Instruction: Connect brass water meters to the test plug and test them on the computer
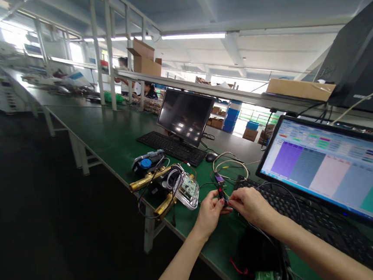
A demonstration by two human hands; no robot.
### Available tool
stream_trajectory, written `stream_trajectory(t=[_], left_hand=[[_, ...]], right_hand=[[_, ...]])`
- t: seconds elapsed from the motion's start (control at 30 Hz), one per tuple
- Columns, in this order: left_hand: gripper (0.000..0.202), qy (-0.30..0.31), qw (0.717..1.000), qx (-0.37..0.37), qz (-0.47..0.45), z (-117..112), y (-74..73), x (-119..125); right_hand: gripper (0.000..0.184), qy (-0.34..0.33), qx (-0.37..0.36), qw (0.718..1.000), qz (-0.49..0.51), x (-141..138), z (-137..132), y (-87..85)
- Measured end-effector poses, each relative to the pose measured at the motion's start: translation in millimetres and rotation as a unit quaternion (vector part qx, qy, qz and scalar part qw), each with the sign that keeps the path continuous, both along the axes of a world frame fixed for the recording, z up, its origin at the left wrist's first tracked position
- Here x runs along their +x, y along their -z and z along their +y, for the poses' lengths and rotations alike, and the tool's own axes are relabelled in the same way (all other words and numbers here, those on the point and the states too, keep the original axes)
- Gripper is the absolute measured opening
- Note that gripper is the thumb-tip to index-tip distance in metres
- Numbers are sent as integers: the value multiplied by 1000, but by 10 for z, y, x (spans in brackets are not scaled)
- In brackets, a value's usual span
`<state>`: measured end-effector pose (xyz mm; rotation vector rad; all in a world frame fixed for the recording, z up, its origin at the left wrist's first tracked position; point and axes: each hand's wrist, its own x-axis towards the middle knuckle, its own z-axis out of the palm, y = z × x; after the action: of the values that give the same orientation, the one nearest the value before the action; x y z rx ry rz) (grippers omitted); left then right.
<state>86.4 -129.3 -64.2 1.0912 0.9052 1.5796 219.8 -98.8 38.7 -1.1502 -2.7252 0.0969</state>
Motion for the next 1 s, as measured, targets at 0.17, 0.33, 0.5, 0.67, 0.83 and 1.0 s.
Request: stream_trajectory(t=[0.17, 0.33, 0.5, 0.67, 0.83, 1.0], left_hand=[[48, -9, 1000, -3, 4, 1, 1, 1], [48, -10, 1000, -3, 15, -11, -10, 9], [44, -42, 999, -6, 33, 32, -8, -6], [44, -85, 995, 5, 51, 46, -16, -6], [37, -101, 991, 5, 87, 37, -153, -23], [22, -74, 988, 6, 134, 188, -670, -136]], right_hand=[[24, -21, 1, 999, 44, 37, -2, 61], [21, -33, 11, 995, 98, 106, -12, 92], [19, -24, -1, 986, 164, 128, -77, 17], [22, -42, 4, 984, 171, 271, -164, -144], [29, 40, 103, 980, 163, 692, -465, -113], [51, 247, -40, 966, 62, 1037, -722, -54]])
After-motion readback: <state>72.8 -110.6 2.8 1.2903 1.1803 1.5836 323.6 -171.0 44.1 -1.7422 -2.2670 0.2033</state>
